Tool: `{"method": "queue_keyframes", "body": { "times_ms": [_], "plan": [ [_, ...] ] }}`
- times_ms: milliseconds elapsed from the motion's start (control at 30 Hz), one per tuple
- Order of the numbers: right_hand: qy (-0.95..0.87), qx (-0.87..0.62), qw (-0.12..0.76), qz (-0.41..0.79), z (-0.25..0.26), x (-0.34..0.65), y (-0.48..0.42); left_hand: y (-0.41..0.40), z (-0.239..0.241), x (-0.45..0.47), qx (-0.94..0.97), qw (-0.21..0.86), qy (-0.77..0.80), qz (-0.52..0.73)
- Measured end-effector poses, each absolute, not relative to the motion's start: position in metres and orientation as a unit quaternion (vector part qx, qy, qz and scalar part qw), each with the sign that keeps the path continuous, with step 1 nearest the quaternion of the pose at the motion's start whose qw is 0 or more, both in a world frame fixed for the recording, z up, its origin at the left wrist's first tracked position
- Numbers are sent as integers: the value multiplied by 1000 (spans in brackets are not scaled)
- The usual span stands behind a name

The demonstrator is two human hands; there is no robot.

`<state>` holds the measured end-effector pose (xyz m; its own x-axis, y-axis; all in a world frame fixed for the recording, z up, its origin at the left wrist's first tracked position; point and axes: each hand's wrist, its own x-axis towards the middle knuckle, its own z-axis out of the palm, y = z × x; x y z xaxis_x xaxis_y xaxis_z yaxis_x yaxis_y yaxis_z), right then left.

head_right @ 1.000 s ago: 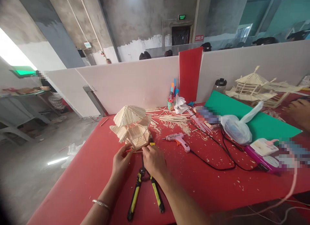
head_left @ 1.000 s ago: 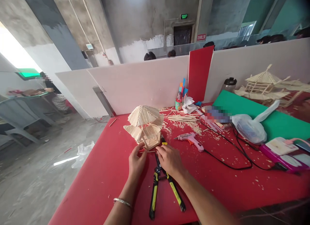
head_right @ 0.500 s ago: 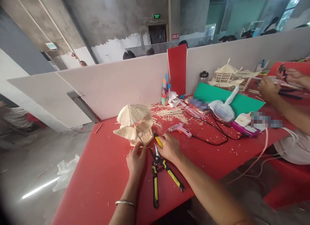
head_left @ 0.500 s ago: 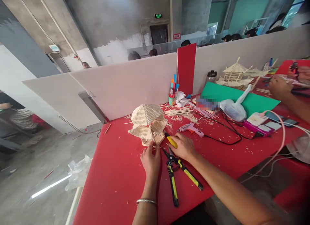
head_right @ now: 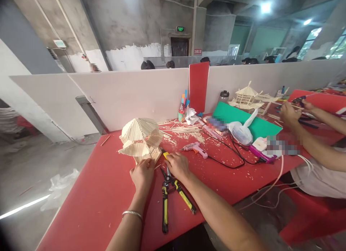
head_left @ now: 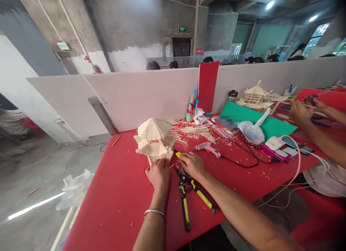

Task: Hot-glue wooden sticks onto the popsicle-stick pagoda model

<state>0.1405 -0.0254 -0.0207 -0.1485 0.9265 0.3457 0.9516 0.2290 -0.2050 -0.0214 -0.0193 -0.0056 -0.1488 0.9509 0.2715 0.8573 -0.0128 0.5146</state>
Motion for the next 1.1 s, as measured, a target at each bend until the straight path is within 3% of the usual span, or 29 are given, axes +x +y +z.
{"method": "queue_keyframes", "body": {
  "times_ms": [267, 367, 500, 667, 833, 967, 1033, 1100],
  "plan": [
    [-748, -627, 217, -2, 1, 148, -37, -23, 5, -22, 625, 81, 719, 293],
    [-734, -644, 213, 25, 7, 158, -70, -50, 10, -24, 630, 26, 719, 292],
    [-754, -634, 138, 106, 1, 164, -127, -109, 7, -29, 761, 32, 614, 207],
    [-746, -657, 85, 64, -7, 146, -136, -129, -6, -24, 805, 6, 580, 125],
    [-741, -660, 114, 39, -2, 132, -99, -87, 1, -14, 796, -3, 596, 106],
    [-755, -639, 150, 14, 0, 163, -124, -118, 9, -47, 814, -14, 552, 180],
    [-740, -619, 255, -67, -5, 200, -158, -163, 7, -82, 805, -18, 535, 254],
    [-686, -640, 325, -119, -11, 240, -196, -213, 2, -118, 790, 30, 559, 248]
  ]
}}
